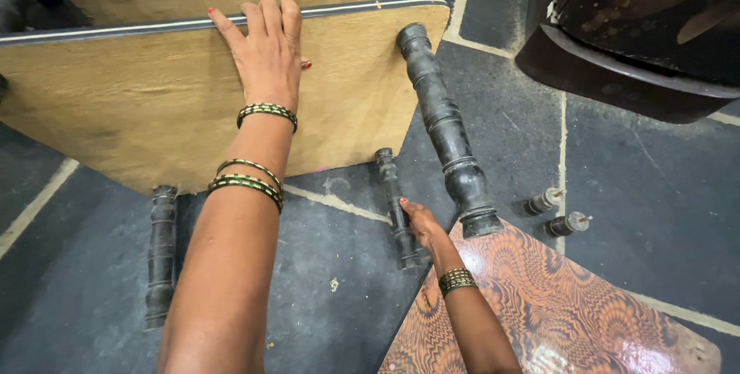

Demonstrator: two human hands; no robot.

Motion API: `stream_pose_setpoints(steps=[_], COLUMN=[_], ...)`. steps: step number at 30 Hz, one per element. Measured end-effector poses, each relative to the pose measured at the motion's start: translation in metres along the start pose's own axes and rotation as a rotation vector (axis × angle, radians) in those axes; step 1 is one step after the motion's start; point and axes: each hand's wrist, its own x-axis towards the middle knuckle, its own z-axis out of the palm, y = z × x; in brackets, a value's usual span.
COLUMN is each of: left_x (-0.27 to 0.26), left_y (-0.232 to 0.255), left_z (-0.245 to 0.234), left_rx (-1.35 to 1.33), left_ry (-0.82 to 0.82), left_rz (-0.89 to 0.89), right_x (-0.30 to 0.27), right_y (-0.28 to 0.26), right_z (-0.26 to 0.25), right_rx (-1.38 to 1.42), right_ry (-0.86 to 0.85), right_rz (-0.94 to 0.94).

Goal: The person assembles furniture legs onto a wooden tabletop. They insert and tighten black cylindrical legs into the underside of the table one by one, using both hands to align and secure each piece.

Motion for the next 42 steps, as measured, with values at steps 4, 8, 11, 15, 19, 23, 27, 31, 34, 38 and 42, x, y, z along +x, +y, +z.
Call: stream_pose_setpoints(steps=[4, 8, 11, 15, 19, 23, 27, 31, 34, 38, 42], left_x=[0.002, 0.0, 0.0, -0.001, 0.001, 0.0, 0.001, 0.001, 0.001, 0.001, 0.0], left_y=[-0.002, 0.001, -0.001, -0.001, -0.001, -0.001, 0.0, 0.0, 0.0, -0.001, -0.001], left_z=[-0.003, 0.0, 0.001, -0.005, -0.012, -0.011, -0.009, -0.01, -0.009, -0.009, -0.009], left_rx=[-0.021, -0.005, 0.001, -0.022, 0.002, -0.009, -0.01, -0.004, -0.007, -0.028, -0.023], left_ry=[-0.021, 0.006, 0.0, -0.026, -0.029, -0.034, -0.038, -0.039, -0.037, -0.041, -0.016], left_rz=[0.002, 0.004, 0.001, -0.009, -0.013, -0.011, -0.019, -0.012, -0.01, -0.012, -0.006], right_x=[0.01, 0.017, 0.015, 0.006, 0.002, -0.005, -0.001, 0.007, 0.011, 0.013, 0.008], right_y=[0.005, 0.018, 0.024, 0.011, -0.007, -0.013, -0.01, -0.002, 0.007, 0.004, -0.002], right_z=[0.002, 0.009, 0.012, 0.004, 0.01, 0.006, 0.005, 0.011, 0.018, 0.022, 0.016], right_rx=[-0.218, -0.32, -0.289, -0.018, -0.054, 0.046, 0.071, -0.294, -0.592, -0.58, -0.13], right_ry=[0.19, 0.32, 0.327, 0.202, 0.072, -0.032, -0.053, 0.261, 0.412, 0.413, 0.167], right_rz=[-0.031, -0.213, -0.232, 0.216, 0.133, 0.168, 0.13, -0.031, -0.262, -0.284, 0.161])
